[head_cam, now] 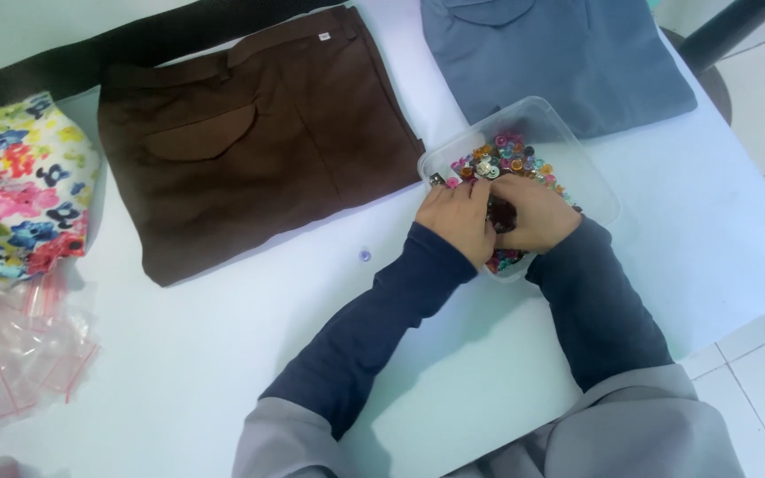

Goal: The person picks through a container of buttons, selects several items, and places them into a small plastic bag.

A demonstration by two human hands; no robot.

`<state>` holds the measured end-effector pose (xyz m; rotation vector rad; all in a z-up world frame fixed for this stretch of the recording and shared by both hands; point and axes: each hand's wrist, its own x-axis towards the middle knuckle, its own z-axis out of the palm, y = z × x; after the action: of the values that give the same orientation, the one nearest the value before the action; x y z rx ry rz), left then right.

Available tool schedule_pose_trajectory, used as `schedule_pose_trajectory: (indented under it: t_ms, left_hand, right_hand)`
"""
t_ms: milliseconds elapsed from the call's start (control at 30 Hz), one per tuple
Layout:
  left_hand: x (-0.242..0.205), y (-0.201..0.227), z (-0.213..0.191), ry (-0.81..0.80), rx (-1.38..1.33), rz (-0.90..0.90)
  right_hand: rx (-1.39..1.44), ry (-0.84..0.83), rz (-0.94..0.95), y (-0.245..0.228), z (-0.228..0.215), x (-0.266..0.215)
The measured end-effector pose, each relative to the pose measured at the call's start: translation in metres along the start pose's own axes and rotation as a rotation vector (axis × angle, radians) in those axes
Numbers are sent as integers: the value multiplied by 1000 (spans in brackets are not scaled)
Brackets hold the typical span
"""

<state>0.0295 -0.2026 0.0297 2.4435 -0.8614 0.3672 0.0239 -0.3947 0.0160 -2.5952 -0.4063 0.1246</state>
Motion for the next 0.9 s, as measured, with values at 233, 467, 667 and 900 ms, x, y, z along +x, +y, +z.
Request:
schedule_pose_trajectory:
  t_ms: [233,467,667,900]
  left_hand:
    - [15,-4,33,-40,204,-8]
    - [32,-8,16,-410,183,-81]
    - [39,-8,21,-297,133,-183]
    - [30,3,13,-7,287,-82]
  right_hand:
    - [-90,-58,176,-6,-4,-1]
    - [-14,102,279,-34,-20,2]
    - [68,246,294,-30,-26,-1]
    - [423,252,263,-29,-33,-4]
